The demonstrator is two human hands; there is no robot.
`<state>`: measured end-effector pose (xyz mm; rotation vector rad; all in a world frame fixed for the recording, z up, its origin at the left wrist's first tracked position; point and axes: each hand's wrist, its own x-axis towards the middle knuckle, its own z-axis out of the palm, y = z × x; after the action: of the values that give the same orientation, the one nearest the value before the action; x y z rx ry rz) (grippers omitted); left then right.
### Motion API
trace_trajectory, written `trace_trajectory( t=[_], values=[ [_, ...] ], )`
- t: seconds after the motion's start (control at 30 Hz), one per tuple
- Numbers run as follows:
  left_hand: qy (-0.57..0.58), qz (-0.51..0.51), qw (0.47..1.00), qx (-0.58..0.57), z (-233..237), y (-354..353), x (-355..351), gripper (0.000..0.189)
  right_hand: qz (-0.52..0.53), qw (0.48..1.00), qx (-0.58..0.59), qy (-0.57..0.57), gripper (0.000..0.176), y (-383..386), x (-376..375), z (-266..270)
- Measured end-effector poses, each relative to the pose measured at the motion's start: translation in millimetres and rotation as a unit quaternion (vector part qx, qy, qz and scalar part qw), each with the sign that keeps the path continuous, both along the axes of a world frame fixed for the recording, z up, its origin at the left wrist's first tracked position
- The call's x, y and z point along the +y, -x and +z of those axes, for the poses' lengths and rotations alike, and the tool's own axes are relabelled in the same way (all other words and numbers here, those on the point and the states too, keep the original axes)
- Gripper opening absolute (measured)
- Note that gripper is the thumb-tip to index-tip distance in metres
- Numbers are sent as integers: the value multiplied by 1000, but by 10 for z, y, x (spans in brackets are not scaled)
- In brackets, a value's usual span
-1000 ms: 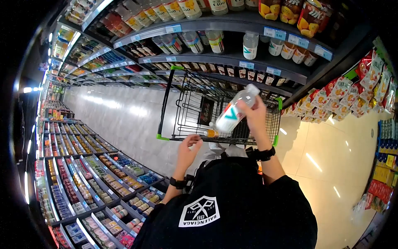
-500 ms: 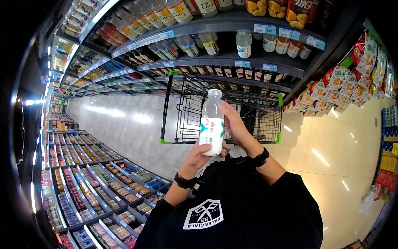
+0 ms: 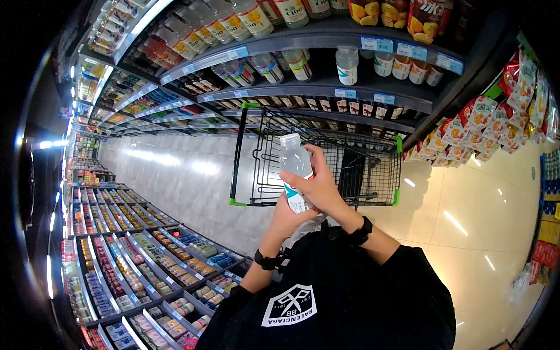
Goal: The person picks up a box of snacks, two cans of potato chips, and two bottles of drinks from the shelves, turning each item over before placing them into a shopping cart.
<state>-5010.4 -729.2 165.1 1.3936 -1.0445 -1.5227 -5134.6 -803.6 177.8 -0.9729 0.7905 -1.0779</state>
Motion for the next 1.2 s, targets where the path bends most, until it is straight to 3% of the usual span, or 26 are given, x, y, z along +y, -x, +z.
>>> trace_trajectory(
  t=[0.07,0.1,0.17,0.2,0.27,0.3,0.47,0.53,0.6,0.67,0.73,0.87,0.93,0.97,1.0,1.03,1.07,1.1,1.2],
  values=[
    [3,-1,1000,27,-32,-5,41,60,11,1000,9,16,66,20,-42,-21],
    [3,0,1000,27,-14,-8,72,60,55,992,-90,-71,65,62,-70,8],
    [-78,-34,957,276,167,2,125,68,146,947,-226,-176,67,119,-102,43],
    [-78,-33,957,276,171,-34,135,68,147,946,-227,-177,67,140,-111,35],
    [-46,-181,864,468,157,-99,136,84,249,870,-390,-172,67,166,-136,26],
    [-29,-195,885,421,136,-101,145,101,270,862,-402,-149,67,158,-129,6],
    [32,-193,884,424,113,-74,194,112,246,876,-376,-175,70,126,-109,-6],
    [14,-139,875,464,243,-48,194,115,219,865,-370,-257,69,99,-61,-52],
    [14,-138,883,448,281,-73,193,113,212,840,-397,-305,66,20,-24,-208],
    [8,-175,886,429,309,-99,162,114,202,758,-457,-420,66,-34,7,-271],
    [6,-177,901,395,255,-142,171,114,203,740,-467,-439,66,-38,20,-278],
    [18,-181,919,350,305,-165,152,107,194,777,-425,-423,67,6,-61,-364],
    [-85,-114,954,264,286,-204,163,100,102,920,-272,-263,63,43,-151,-381],
    [-126,-106,952,259,300,-273,165,82,21,947,-235,-216,53,42,-171,-124],
    [-126,-106,952,260,271,-238,149,82,21,948,-235,-216,53,56,-220,-69],
    [-24,-51,994,94,224,-166,128,74,0,981,-154,-120,50,63,-269,-39],
    [78,6,994,-77,196,-113,105,72,-21,997,-72,-23,47,64,-288,-15],
    [77,55,987,-127,214,-83,71,70,-57,996,-65,-10,43,21,-271,28],
    [65,71,990,-103,234,-63,69,66,-49,997,-56,7,42,-14,-283,52]
  ],
)
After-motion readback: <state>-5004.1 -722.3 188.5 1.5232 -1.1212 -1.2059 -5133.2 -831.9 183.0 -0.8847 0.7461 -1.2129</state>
